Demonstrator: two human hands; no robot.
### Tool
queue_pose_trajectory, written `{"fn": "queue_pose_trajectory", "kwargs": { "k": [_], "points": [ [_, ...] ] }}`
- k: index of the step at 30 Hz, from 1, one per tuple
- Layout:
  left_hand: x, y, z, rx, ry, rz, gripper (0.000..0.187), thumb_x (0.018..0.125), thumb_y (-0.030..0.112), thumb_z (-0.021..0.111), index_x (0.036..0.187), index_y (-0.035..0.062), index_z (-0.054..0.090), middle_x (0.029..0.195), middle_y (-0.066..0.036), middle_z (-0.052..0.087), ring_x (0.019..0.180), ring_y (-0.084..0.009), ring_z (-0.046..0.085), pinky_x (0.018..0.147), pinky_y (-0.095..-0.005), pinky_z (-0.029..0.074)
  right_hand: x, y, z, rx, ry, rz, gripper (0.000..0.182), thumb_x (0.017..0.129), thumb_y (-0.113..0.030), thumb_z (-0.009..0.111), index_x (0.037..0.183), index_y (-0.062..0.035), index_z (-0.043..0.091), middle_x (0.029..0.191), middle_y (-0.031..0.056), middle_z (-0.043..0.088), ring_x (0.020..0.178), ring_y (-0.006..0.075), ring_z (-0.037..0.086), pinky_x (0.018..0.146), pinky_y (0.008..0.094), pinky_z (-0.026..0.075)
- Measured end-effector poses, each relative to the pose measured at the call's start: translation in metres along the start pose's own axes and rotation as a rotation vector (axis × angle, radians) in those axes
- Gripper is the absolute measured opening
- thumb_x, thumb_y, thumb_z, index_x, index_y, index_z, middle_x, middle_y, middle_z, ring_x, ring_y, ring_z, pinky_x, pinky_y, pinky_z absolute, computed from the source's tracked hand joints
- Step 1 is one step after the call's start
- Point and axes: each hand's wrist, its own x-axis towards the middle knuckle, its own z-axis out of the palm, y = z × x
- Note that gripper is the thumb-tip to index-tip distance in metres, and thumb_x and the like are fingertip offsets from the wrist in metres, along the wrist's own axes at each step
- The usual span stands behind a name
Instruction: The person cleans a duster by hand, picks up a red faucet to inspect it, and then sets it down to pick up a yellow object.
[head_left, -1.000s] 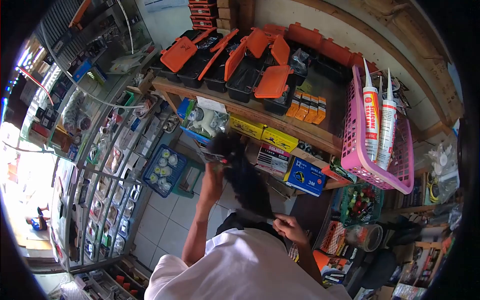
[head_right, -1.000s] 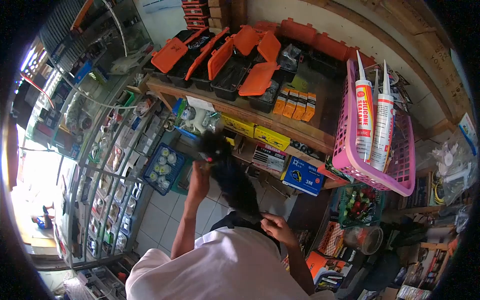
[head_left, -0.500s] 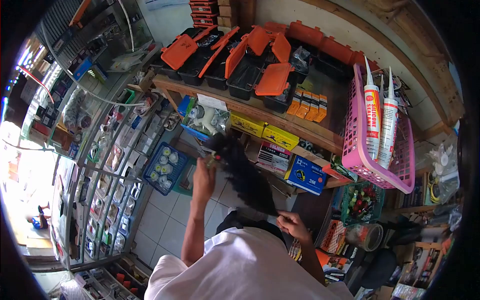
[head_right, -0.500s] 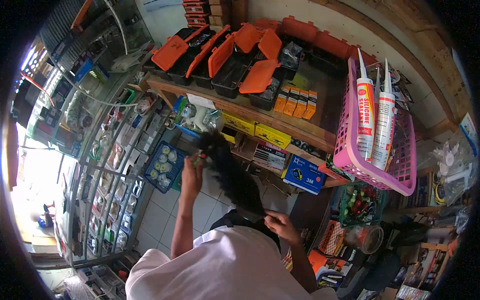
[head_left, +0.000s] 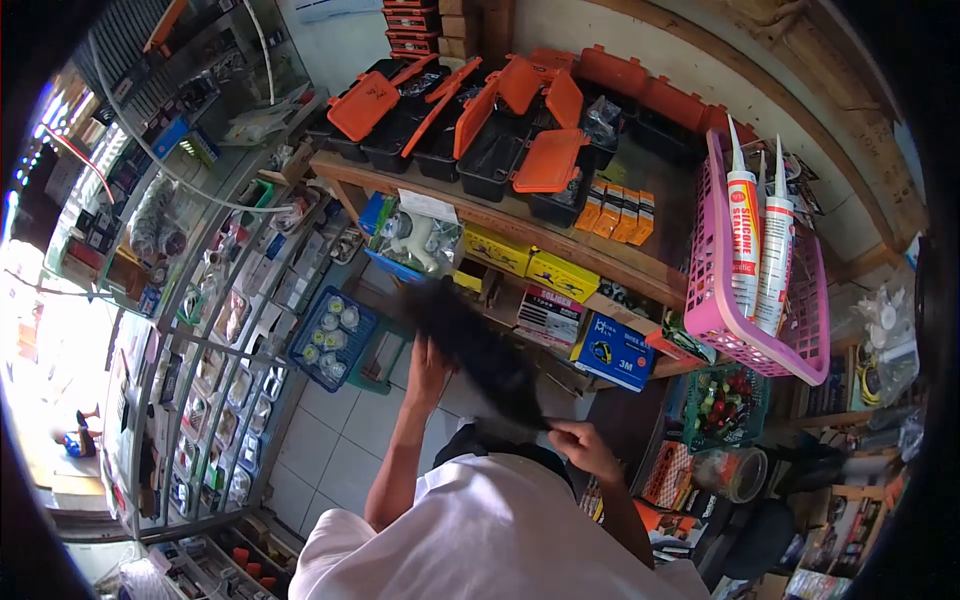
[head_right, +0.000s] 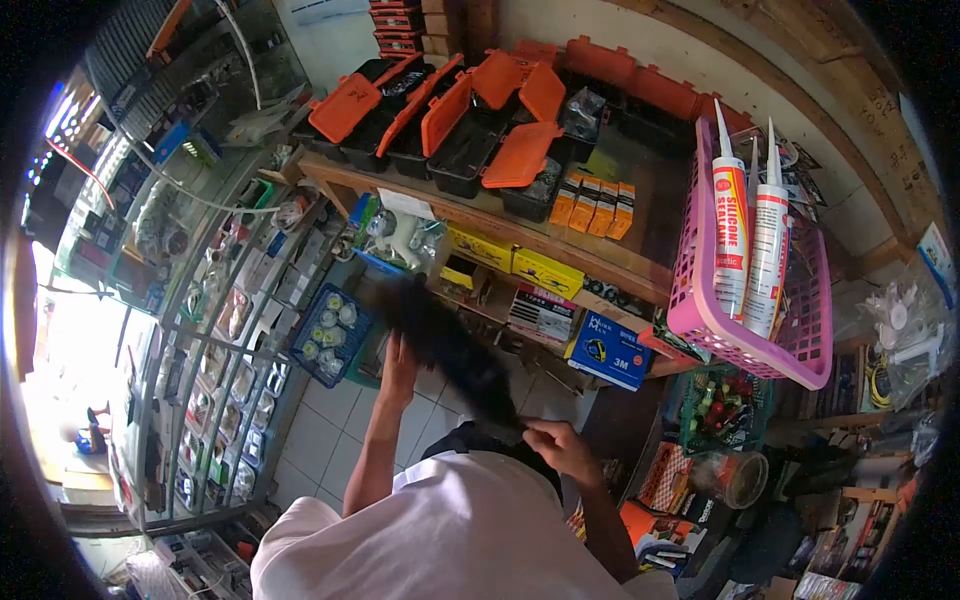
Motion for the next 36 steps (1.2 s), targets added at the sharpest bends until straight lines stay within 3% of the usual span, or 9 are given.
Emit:
{"fn": "queue_pose_trajectory", "kwargs": {
  "k": [4, 11, 13, 15, 23, 25, 31, 34, 36],
  "points": [
    [0.019, -0.019, -0.019, -0.009, -0.179, 0.522, 0.037, 0.099, 0.016, 0.042, 0.135, 0.006, 0.039, 0.118, -0.012, 0.054, 0.102, -0.0207, 0.054, 0.088, -0.0337, 0.048, 0.002, -0.015, 0.005, 0.069, 0.028, 0.05, 0.031, 0.091, -0.016, 0.058, 0.116, 0.0036, 0.06, 0.075, -0.0017, 0.056, 0.064, 0.0047, 0.045, 0.056, 0.0221, 0.038],
    [0.014, -0.014, -0.024, -0.13, -0.181, 0.173, 0.03, 0.098, 0.035, 0.045, 0.108, 0.0082, 0.054, 0.078, -0.002, 0.056, 0.065, -0.0163, 0.054, 0.057, -0.0305, 0.046, 0.003, -0.011, 0.002, 0.032, 0.022, 0.095, 0.034, 0.092, -0.017, 0.059, 0.118, 0.0035, 0.058, 0.076, -0.0011, 0.058, 0.067, 0.0045, 0.048, 0.06, 0.0215, 0.041],
    [0.048, -0.042, -0.052, -0.358, -0.535, 0.146, 0.032, 0.097, 0.034, 0.047, 0.113, 0.0081, 0.055, 0.088, -0.003, 0.06, 0.073, -0.0179, 0.058, 0.06, -0.0306, 0.049, 0.004, -0.001, -0.001, 0.025, -0.017, 0.103, 0.035, 0.092, -0.017, 0.059, 0.12, 0.0032, 0.058, 0.077, -0.0006, 0.059, 0.068, 0.0045, 0.049, 0.061, 0.0214, 0.042],
    [0.009, -0.027, -0.01, -0.226, -0.165, 0.264, 0.038, 0.094, 0.035, 0.053, 0.12, 0.0072, 0.055, 0.105, -0.008, 0.065, 0.091, -0.0223, 0.064, 0.071, -0.0322, 0.054, 0.002, -0.011, -0.007, -0.021, -0.088, 0.083, 0.035, 0.092, -0.018, 0.06, 0.119, 0.0034, 0.058, 0.077, -0.0006, 0.059, 0.068, 0.0046, 0.049, 0.061, 0.0216, 0.042],
    [0.008, -0.034, -0.004, -0.597, -0.21, -0.337, 0.029, 0.095, 0.026, 0.043, 0.1, 0.0065, 0.064, 0.088, -0.01, 0.065, 0.073, -0.0221, 0.063, 0.064, -0.0342, 0.055, 0.003, -0.013, -0.033, -0.112, -0.027, 0.06, 0.032, 0.09, -0.018, 0.062, 0.114, 0.0029, 0.062, 0.071, -0.0005, 0.058, 0.062, 0.0052, 0.048, 0.057, 0.0226, 0.041],
    [0.018, -0.05, -0.02, -0.866, -0.668, -0.462, 0.029, 0.095, 0.027, 0.043, 0.078, 0.0101, 0.059, 0.063, -0.002, 0.054, 0.046, -0.0151, 0.047, 0.043, -0.027, 0.04, 0.002, -0.006, -0.035, -0.105, -0.001, 0.054, 0.031, 0.09, -0.014, 0.061, 0.114, 0.0049, 0.061, 0.069, -0.001, 0.057, 0.061, 0.0047, 0.047, 0.055, 0.022, 0.04],
    [-0.009, -0.02, 0.015, -0.697, -0.094, -0.535, 0.032, 0.095, 0.022, 0.038, 0.065, 0.0159, 0.042, 0.051, 0.004, 0.026, 0.038, -0.0074, 0.024, 0.039, -0.0257, 0.019, -0.003, 0.008, -0.04, -0.031, -0.07, 0.075, 0.033, 0.089, -0.01, 0.06, 0.116, 0.0081, 0.058, 0.068, -0.0011, 0.056, 0.059, 0.0038, 0.046, 0.054, 0.0213, 0.039],
    [-0.001, -0.032, 0.001, -1.068, -0.565, -0.642, 0.031, 0.095, 0.021, 0.037, 0.065, 0.0166, 0.046, 0.049, 0.004, 0.028, 0.037, -0.0082, 0.024, 0.039, -0.0256, 0.019, -0.006, 0.016, -0.037, 0.053, -0.038, 0.088, 0.033, 0.089, -0.01, 0.06, 0.117, 0.0065, 0.059, 0.069, -0.0006, 0.056, 0.059, 0.0042, 0.046, 0.054, 0.0219, 0.039],
    [-0.001, -0.036, -0.001, -1.003, -0.522, -0.568, 0.029, 0.094, 0.018, 0.037, 0.067, 0.0165, 0.047, 0.05, 0.005, 0.028, 0.038, -0.008, 0.026, 0.039, -0.0257, 0.02, -0.006, 0.021, -0.041, 0.1, -0.085, 0.095, 0.033, 0.089, -0.011, 0.062, 0.118, 0.0044, 0.06, 0.069, -0.0004, 0.057, 0.06, 0.0046, 0.046, 0.054, 0.0226, 0.039]
  ]
}}
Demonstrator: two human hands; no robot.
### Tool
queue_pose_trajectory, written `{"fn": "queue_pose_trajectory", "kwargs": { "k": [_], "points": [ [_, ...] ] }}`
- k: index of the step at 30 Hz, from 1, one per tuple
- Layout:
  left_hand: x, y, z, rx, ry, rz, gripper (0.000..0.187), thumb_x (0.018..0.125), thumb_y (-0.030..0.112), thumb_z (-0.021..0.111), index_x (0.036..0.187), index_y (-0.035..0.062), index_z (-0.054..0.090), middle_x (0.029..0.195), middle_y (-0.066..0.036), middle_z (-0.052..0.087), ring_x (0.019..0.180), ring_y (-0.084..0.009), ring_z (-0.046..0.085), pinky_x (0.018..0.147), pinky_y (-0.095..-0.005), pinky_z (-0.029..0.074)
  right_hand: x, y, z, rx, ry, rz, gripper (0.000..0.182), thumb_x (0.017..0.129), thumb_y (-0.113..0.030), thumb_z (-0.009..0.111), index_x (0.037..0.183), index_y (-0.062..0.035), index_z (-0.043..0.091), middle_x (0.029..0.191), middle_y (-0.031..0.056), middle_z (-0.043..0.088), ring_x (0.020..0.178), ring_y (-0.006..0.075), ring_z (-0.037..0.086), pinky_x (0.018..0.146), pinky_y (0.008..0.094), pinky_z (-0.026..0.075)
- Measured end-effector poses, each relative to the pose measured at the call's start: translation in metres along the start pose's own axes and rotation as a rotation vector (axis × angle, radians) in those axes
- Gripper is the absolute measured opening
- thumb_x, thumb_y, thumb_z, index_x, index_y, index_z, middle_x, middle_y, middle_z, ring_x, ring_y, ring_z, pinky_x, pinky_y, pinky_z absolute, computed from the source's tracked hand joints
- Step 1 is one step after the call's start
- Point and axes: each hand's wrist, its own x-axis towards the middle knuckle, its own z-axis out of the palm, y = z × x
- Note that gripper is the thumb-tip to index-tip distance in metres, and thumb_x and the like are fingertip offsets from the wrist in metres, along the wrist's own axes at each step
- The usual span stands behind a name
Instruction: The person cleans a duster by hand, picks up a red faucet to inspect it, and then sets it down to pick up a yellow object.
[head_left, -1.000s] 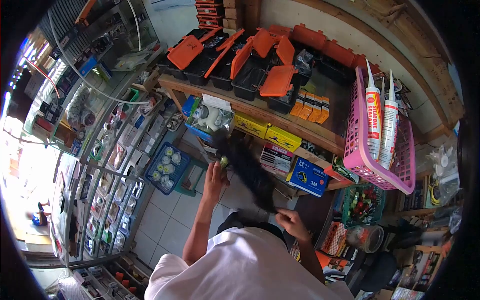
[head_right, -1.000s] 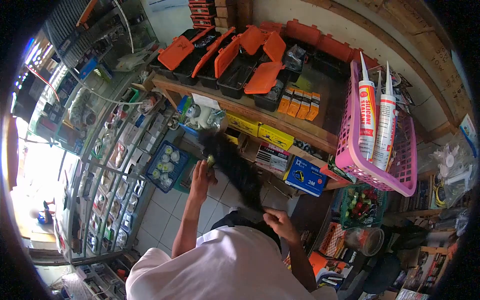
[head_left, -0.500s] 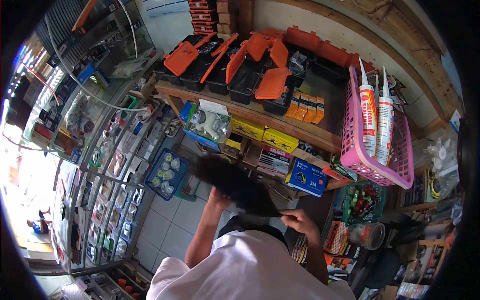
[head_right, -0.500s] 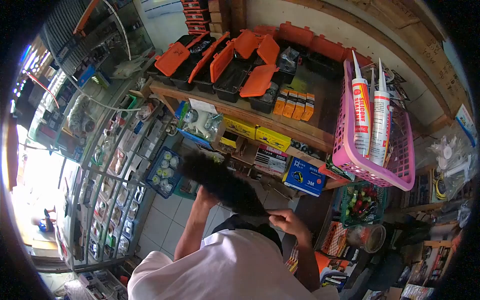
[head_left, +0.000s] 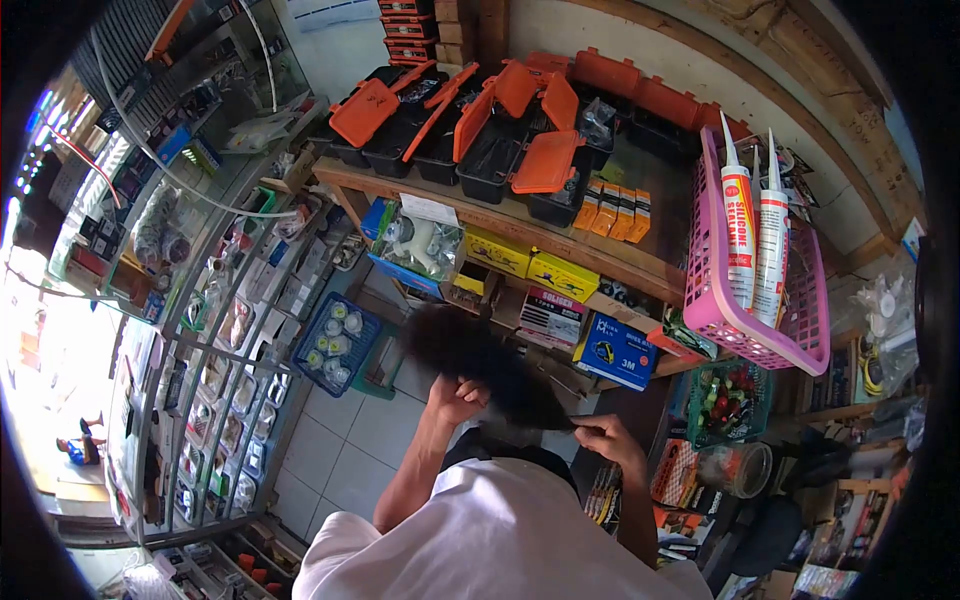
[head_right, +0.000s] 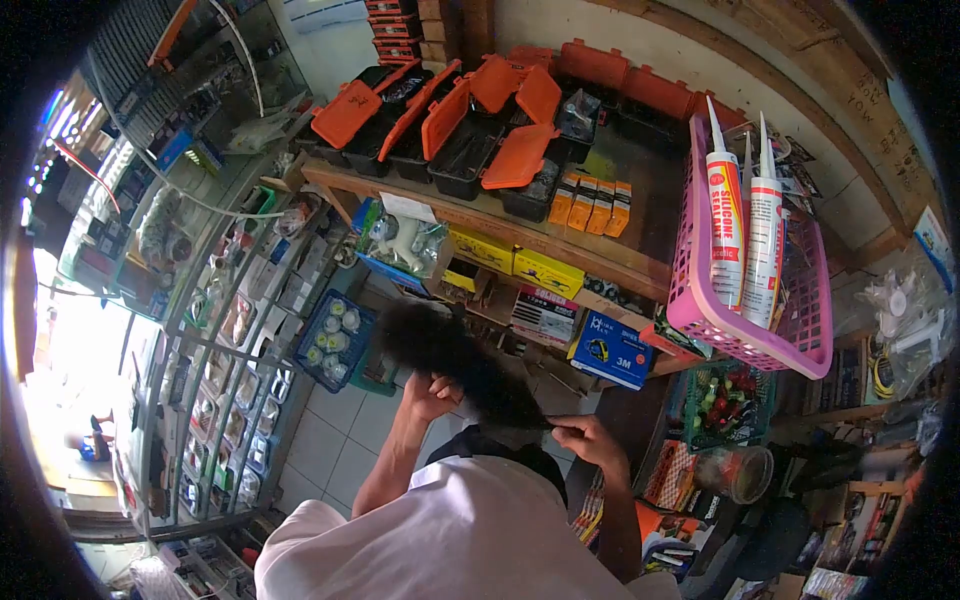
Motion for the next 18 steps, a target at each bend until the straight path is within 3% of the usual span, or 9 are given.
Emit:
{"fn": "queue_pose_trajectory", "kwargs": {
  "k": [2, 3, 5, 9, 10, 12, 16, 17, 18],
  "points": [
    [-0.005, -0.008, 0.011, 0.186, 0.351, 0.183, 0.027, 0.093, 0.019, 0.037, 0.069, 0.0163, 0.049, 0.049, 0.005, 0.031, 0.037, -0.0096, 0.027, 0.039, -0.0257, 0.02, -0.001, 0.001, 0.0, -0.014, 0.066, -0.045, 0.033, 0.09, -0.01, 0.061, 0.118, 0.0046, 0.059, 0.07, -0.0005, 0.057, 0.06, 0.0046, 0.046, 0.054, 0.0225, 0.04],
    [-0.003, -0.006, 0.01, 0.189, 0.352, 0.18, 0.027, 0.093, 0.019, 0.037, 0.069, 0.0163, 0.049, 0.049, 0.005, 0.031, 0.037, -0.0096, 0.027, 0.039, -0.0257, 0.02, -0.001, 0.001, -0.001, -0.012, 0.07, -0.045, 0.033, 0.09, -0.01, 0.061, 0.118, 0.0046, 0.059, 0.07, -0.0005, 0.057, 0.06, 0.0046, 0.046, 0.054, 0.0225, 0.04],
    [0.001, -0.004, 0.007, -0.03, -0.027, -0.067, 0.026, 0.093, 0.025, 0.04, 0.071, 0.0157, 0.052, 0.05, 0.005, 0.038, 0.037, -0.0117, 0.028, 0.039, -0.0254, 0.02, -0.002, -0.001, 0.0, 0.002, 0.088, -0.011, 0.034, 0.089, -0.008, 0.061, 0.116, 0.0108, 0.057, 0.071, 0.0029, 0.057, 0.06, 0.0055, 0.049, 0.054, 0.0229, 0.041],
    [0.0, -0.005, 0.004, 0.201, 0.358, 0.18, 0.024, 0.091, 0.023, 0.039, 0.072, 0.0159, 0.051, 0.049, 0.005, 0.032, 0.038, -0.0106, 0.027, 0.04, -0.0264, 0.021, -0.002, -0.004, -0.006, 0.068, -0.019, -0.053, 0.032, 0.089, -0.007, 0.059, 0.116, 0.0102, 0.057, 0.071, 0.0036, 0.058, 0.06, 0.0063, 0.049, 0.055, 0.0236, 0.041],
    [0.001, -0.005, 0.006, 0.204, 0.361, 0.176, 0.024, 0.091, 0.023, 0.039, 0.072, 0.0159, 0.051, 0.049, 0.005, 0.032, 0.038, -0.0106, 0.027, 0.04, -0.0264, 0.021, -0.001, -0.003, -0.008, 0.03, 0.013, -0.022, 0.031, 0.089, -0.007, 0.059, 0.116, 0.0099, 0.057, 0.072, 0.0042, 0.058, 0.061, 0.0067, 0.049, 0.056, 0.0236, 0.041],
    [0.001, -0.005, 0.009, 0.005, -0.02, -0.053, 0.031, 0.093, 0.023, 0.039, 0.065, 0.0149, 0.048, 0.05, 0.003, 0.037, 0.037, -0.01, 0.027, 0.038, -0.0247, 0.018, -0.003, -0.001, -0.011, -0.008, 0.044, 0.013, 0.031, 0.09, -0.006, 0.059, 0.116, 0.0096, 0.057, 0.073, 0.0048, 0.058, 0.062, 0.0071, 0.05, 0.056, 0.0237, 0.042],
    [-0.009, -0.02, 0.032, 0.312, 0.39, 0.18, 0.028, 0.091, 0.021, 0.04, 0.064, 0.0177, 0.049, 0.049, 0.005, 0.026, 0.037, -0.0091, 0.024, 0.043, -0.0266, 0.022, -0.002, 0.002, -0.013, 0.096, 0.011, -0.015, 0.031, 0.089, -0.004, 0.058, 0.117, 0.0089, 0.057, 0.073, 0.0058, 0.058, 0.064, 0.0081, 0.051, 0.055, 0.0235, 0.041],
    [-0.004, -0.009, 0.02, 0.06, 0.053, -0.02, 0.026, 0.09, 0.023, 0.042, 0.064, 0.0176, 0.049, 0.049, 0.004, 0.027, 0.038, -0.0098, 0.024, 0.044, -0.0266, 0.022, -0.002, 0.002, -0.014, 0.015, 0.094, -0.046, 0.031, 0.089, -0.003, 0.057, 0.118, 0.0088, 0.057, 0.073, 0.006, 0.058, 0.065, 0.008, 0.051, 0.055, 0.0231, 0.041],
    [-0.001, -0.004, 0.006, 0.06, 0.056, -0.023, 0.026, 0.09, 0.023, 0.042, 0.064, 0.0176, 0.049, 0.049, 0.004, 0.027, 0.038, -0.0098, 0.024, 0.044, -0.0266, 0.022, -0.003, 0.002, -0.015, 0.017, 0.097, -0.043, 0.031, 0.089, -0.003, 0.057, 0.118, 0.0088, 0.057, 0.073, 0.006, 0.058, 0.065, 0.008, 0.051, 0.055, 0.0231, 0.041]
  ]
}}
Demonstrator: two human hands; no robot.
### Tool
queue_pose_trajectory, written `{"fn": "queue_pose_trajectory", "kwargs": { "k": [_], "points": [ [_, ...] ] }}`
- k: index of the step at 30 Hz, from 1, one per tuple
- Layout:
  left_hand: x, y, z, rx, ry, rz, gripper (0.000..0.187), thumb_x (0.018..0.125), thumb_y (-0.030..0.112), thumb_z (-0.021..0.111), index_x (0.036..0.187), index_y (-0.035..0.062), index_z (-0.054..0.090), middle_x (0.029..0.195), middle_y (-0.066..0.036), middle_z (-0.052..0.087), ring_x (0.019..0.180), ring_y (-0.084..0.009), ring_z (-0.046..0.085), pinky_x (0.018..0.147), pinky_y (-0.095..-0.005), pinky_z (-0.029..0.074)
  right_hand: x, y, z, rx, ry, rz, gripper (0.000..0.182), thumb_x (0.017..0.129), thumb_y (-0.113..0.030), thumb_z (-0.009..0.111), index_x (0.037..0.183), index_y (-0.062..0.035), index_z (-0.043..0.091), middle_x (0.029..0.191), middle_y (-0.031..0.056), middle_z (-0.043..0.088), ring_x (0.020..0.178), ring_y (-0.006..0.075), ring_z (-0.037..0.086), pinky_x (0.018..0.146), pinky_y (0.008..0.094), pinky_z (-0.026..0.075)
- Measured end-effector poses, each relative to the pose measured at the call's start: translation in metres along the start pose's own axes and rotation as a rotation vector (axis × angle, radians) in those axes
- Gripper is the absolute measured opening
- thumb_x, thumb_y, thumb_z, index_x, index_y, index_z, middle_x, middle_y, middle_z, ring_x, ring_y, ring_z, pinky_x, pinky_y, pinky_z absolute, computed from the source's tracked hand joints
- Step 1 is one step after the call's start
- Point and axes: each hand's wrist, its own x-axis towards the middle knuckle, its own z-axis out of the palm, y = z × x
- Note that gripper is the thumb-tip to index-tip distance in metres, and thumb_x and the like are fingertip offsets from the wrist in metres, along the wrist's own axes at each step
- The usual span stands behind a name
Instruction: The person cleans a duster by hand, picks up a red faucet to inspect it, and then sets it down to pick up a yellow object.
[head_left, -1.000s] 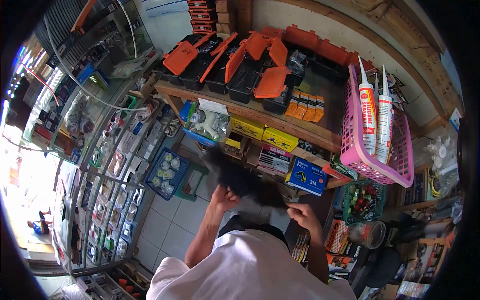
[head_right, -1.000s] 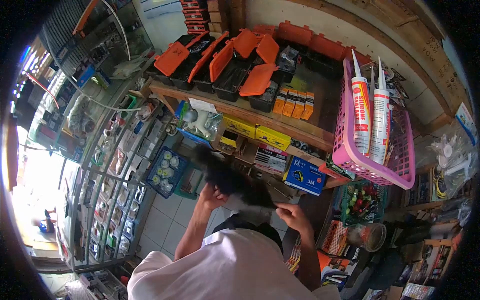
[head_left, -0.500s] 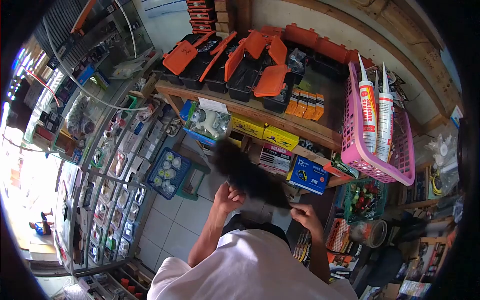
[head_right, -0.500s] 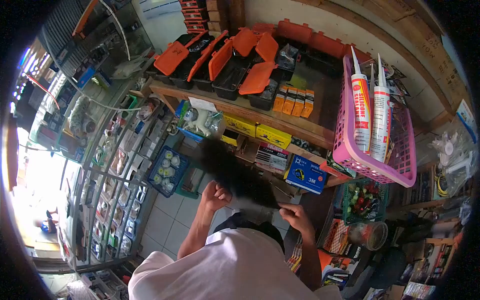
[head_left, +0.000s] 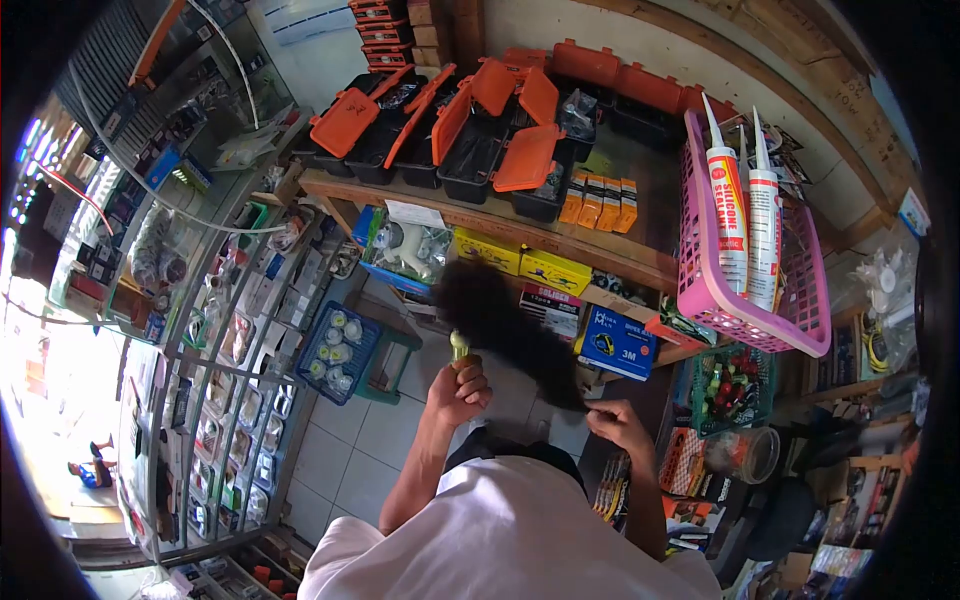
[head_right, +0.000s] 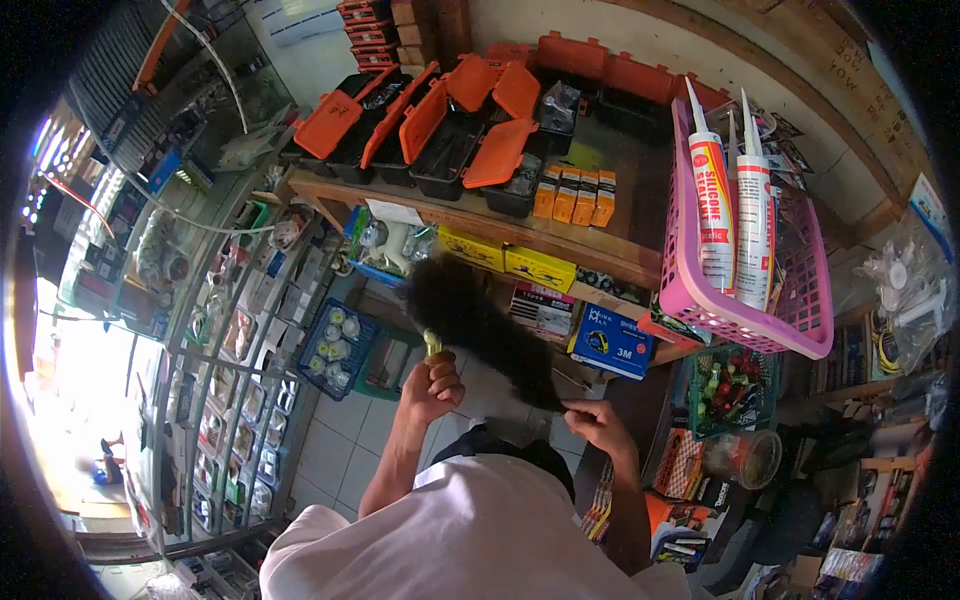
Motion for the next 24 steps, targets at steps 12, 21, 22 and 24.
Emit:
{"fn": "queue_pose_trajectory", "kwargs": {
  "k": [12, 21, 22, 24],
  "points": [
    [0.006, -0.006, -0.011, 0.443, 0.151, 0.132, 0.032, 0.093, 0.034, 0.044, 0.064, 0.0189, 0.044, 0.052, 0.006, 0.03, 0.039, -0.0078, 0.024, 0.042, -0.0239, 0.019, 0.003, -0.019, 0.021, 0.252, -0.109, 0.011, 0.033, 0.087, 0.003, 0.052, 0.12, 0.0039, 0.057, 0.068, -0.0008, 0.046, 0.057, 0.0069, 0.041, 0.051, 0.0221, 0.033],
    [0.029, 0.03, -0.049, 0.409, -0.33, -0.009, 0.037, 0.091, 0.038, 0.049, 0.112, 0.0103, 0.061, 0.089, -0.003, 0.066, 0.053, -0.0127, 0.053, 0.042, -0.02, 0.037, 0.009, -0.026, 0.031, 0.213, -0.188, 0.051, 0.029, 0.096, -0.011, 0.05, 0.12, 0.0024, 0.057, 0.068, -0.001, 0.045, 0.06, 0.0063, 0.041, 0.051, 0.021, 0.033],
    [0.026, 0.038, -0.046, 0.333, -0.358, 0.007, 0.04, 0.092, 0.04, 0.047, 0.115, 0.0091, 0.059, 0.098, -0.006, 0.065, 0.061, -0.0144, 0.056, 0.046, -0.0224, 0.041, 0.004, -0.02, 0.027, 0.238, -0.174, 0.074, 0.029, 0.096, -0.012, 0.051, 0.12, 0.0026, 0.058, 0.068, -0.0012, 0.046, 0.059, 0.0058, 0.04, 0.051, 0.0207, 0.032],
    [0.024, 0.032, -0.025, 0.258, -0.384, 0.024, 0.044, 0.092, 0.041, 0.046, 0.119, 0.0079, 0.058, 0.107, -0.008, 0.064, 0.07, -0.016, 0.06, 0.05, -0.0248, 0.046, 0.001, -0.018, 0.027, 0.264, -0.162, 0.097, 0.028, 0.096, -0.012, 0.051, 0.119, 0.0029, 0.058, 0.068, -0.0014, 0.046, 0.058, 0.0053, 0.04, 0.05, 0.0204, 0.032]
  ]
}}
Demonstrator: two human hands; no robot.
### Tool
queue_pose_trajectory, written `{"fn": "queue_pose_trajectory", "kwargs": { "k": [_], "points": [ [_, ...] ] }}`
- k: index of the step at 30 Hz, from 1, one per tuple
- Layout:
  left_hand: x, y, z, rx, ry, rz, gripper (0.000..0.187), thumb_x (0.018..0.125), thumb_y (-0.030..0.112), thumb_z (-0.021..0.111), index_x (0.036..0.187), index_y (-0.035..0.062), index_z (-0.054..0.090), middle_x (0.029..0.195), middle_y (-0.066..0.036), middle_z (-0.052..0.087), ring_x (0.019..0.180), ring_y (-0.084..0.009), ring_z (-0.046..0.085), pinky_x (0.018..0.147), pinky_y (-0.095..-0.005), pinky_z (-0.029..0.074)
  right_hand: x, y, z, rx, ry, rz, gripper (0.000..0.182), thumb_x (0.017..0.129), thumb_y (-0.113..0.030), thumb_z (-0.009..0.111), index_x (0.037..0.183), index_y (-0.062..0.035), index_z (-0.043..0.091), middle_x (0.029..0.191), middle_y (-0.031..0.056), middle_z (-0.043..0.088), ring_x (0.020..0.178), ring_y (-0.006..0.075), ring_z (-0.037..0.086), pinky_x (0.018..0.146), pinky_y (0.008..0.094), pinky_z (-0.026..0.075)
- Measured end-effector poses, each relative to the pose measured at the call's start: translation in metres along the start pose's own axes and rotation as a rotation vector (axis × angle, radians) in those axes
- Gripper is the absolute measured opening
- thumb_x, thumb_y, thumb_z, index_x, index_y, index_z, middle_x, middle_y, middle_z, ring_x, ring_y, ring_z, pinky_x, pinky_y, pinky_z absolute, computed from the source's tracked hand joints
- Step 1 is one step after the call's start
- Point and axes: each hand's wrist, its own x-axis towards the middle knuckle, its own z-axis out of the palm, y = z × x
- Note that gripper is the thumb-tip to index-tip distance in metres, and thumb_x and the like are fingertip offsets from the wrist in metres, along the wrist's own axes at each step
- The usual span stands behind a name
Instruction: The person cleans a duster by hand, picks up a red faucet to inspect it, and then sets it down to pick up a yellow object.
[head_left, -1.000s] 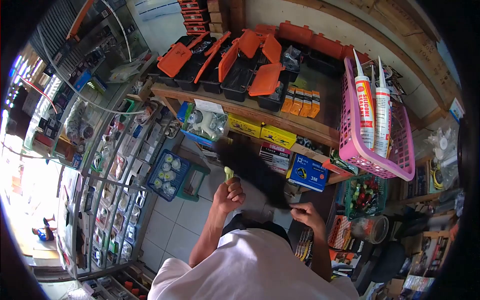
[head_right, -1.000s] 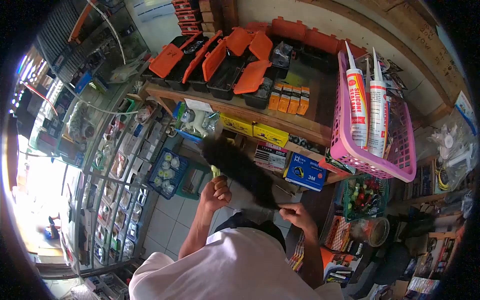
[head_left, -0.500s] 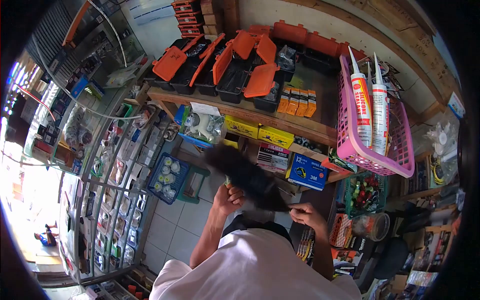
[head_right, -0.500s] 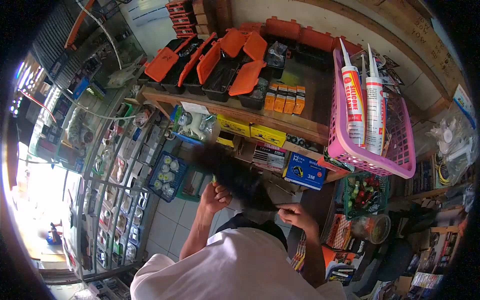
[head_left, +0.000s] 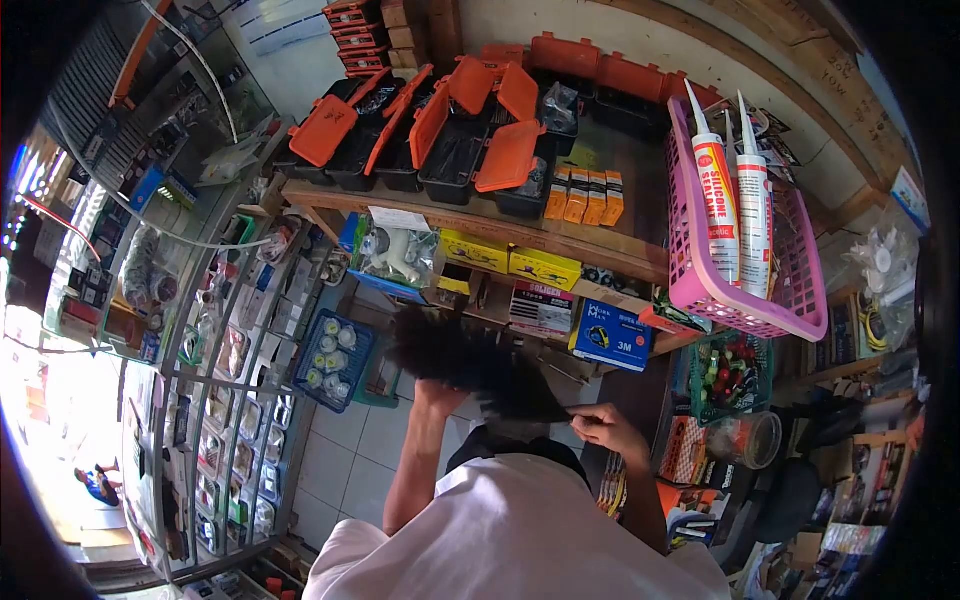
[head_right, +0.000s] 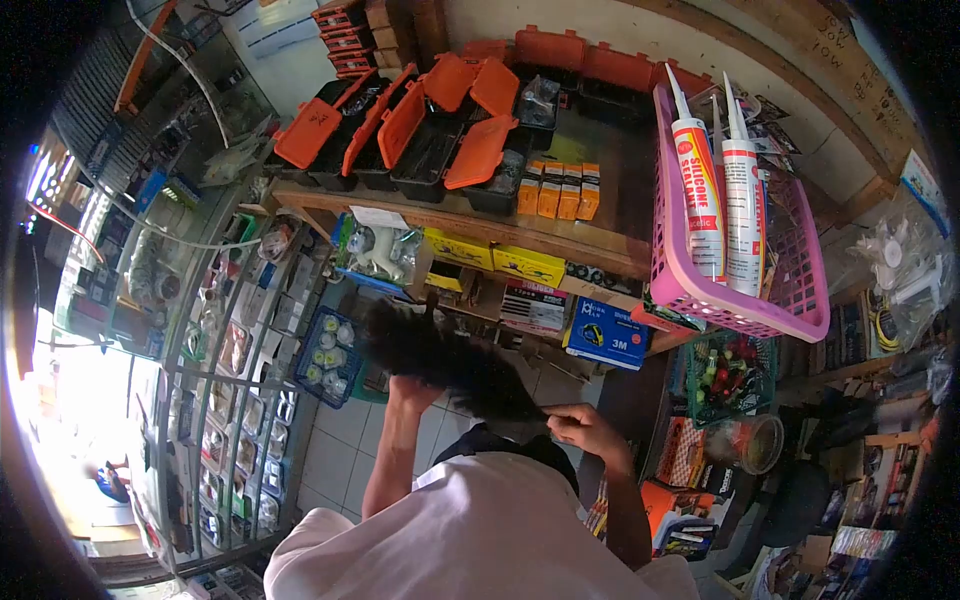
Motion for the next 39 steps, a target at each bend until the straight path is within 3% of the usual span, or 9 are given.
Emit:
{"fn": "queue_pose_trajectory", "kwargs": {
  "k": [2, 6, 14, 21, 25, 30, 32, 33, 39],
  "points": [
    [0.01, -0.027, 0.053, 0.253, 0.67, 0.214, 0.05, 0.093, 0.044, 0.043, 0.125, 0.0078, 0.055, 0.112, -0.01, 0.062, 0.085, -0.0183, 0.06, 0.058, -0.0295, 0.047, -0.001, -0.006, 0.006, 0.003, 0.006, 0.029, 0.019, 0.096, -0.013, 0.051, 0.099, 0.0038, 0.058, 0.066, -0.0023, 0.044, 0.059, 0.0059, 0.038, 0.052, 0.0225, 0.034],
    [-0.007, -0.067, -0.005, 0.856, 0.307, 0.343, 0.051, 0.094, 0.046, 0.04, 0.125, 0.0085, 0.055, 0.111, -0.009, 0.062, 0.087, -0.0197, 0.057, 0.063, -0.0326, 0.045, 0.012, -0.015, 0.014, -0.095, 0.0, -0.029, 0.018, 0.096, -0.014, 0.052, 0.098, 0.0038, 0.058, 0.067, -0.0026, 0.043, 0.058, 0.0055, 0.038, 0.053, 0.0222, 0.034],
    [-0.003, 0.009, -0.008, 0.152, 0.3, 0.059, 0.029, 0.091, 0.037, 0.052, 0.096, 0.0102, 0.063, 0.078, 0.002, 0.063, 0.048, -0.0099, 0.044, 0.042, -0.0232, 0.035, 0.002, 0.0, 0.008, -0.018, 0.057, -0.054, 0.02, 0.097, -0.015, 0.051, 0.088, 0.0018, 0.057, 0.064, -0.0024, 0.044, 0.057, 0.0041, 0.037, 0.049, 0.0218, 0.032],
    [-0.017, -0.082, -0.043, 1.166, 0.346, 0.275, 0.04, 0.091, 0.036, 0.051, 0.12, 0.0088, 0.057, 0.108, -0.009, 0.063, 0.096, -0.0231, 0.06, 0.084, -0.0367, 0.051, 0.019, -0.009, 0.014, -0.092, -0.024, -0.054, 0.014, 0.095, -0.007, 0.049, 0.099, 0.0014, 0.059, 0.064, -0.0033, 0.042, 0.054, 0.0037, 0.038, 0.045, 0.0198, 0.029],
    [-0.009, -0.031, -0.028, 0.352, 0.269, 0.057, 0.043, 0.093, 0.037, 0.045, 0.122, 0.007, 0.055, 0.113, -0.01, 0.062, 0.107, -0.0276, 0.058, 0.093, -0.041, 0.048, 0.016, 0.0, 0.011, -0.003, -0.007, -0.029, 0.017, 0.097, -0.015, 0.05, 0.093, 0.0002, 0.057, 0.063, -0.003, 0.044, 0.052, 0.0036, 0.036, 0.046, 0.0203, 0.029],
    [-0.011, 0.038, 0.067, 0.431, 0.794, 0.513, 0.032, 0.096, 0.036, 0.043, 0.098, 0.0099, 0.061, 0.084, -0.004, 0.063, 0.071, -0.0204, 0.06, 0.064, -0.0361, 0.051, -0.013, 0.014, -0.003, -0.038, -0.046, -0.069, 0.017, 0.096, -0.014, 0.052, 0.088, -0.0004, 0.055, 0.064, -0.0024, 0.043, 0.051, 0.0049, 0.036, 0.046, 0.0212, 0.029],
    [-0.032, 0.066, 0.063, 0.372, 0.139, 0.396, 0.031, 0.098, 0.035, 0.04, 0.08, 0.013, 0.052, 0.062, 0.001, 0.047, 0.05, -0.0115, 0.043, 0.045, -0.0272, 0.037, -0.031, 0.005, -0.004, 0.049, 0.074, -0.051, 0.017, 0.096, -0.011, 0.05, 0.102, 0.0011, 0.059, 0.062, -0.0002, 0.043, 0.051, 0.0049, 0.035, 0.045, 0.0205, 0.029],
    [-0.033, 0.067, 0.066, 0.42, 0.404, 0.516, 0.036, 0.098, 0.041, 0.039, 0.072, 0.0156, 0.042, 0.055, 0.005, 0.029, 0.043, -0.0068, 0.024, 0.04, -0.0237, 0.02, -0.038, 0.007, -0.009, 0.133, 0.12, -0.009, 0.021, 0.094, -0.017, 0.054, 0.106, -0.0011, 0.058, 0.063, 0.0017, 0.044, 0.05, 0.0057, 0.035, 0.044, 0.0202, 0.028],
    [-0.019, 0.037, 0.046, 0.726, 0.642, 0.349, 0.048, 0.096, 0.056, 0.035, 0.076, 0.0141, 0.047, 0.056, 0.004, 0.033, 0.044, -0.0082, 0.028, 0.043, -0.024, 0.026, -0.021, -0.059, -0.009, 0.38, 0.196, -0.366, 0.027, 0.093, -0.035, 0.055, 0.089, -0.0096, 0.046, 0.069, 0.0048, 0.049, 0.046, 0.0064, 0.039, 0.038, 0.02, 0.028]
  ]
}}
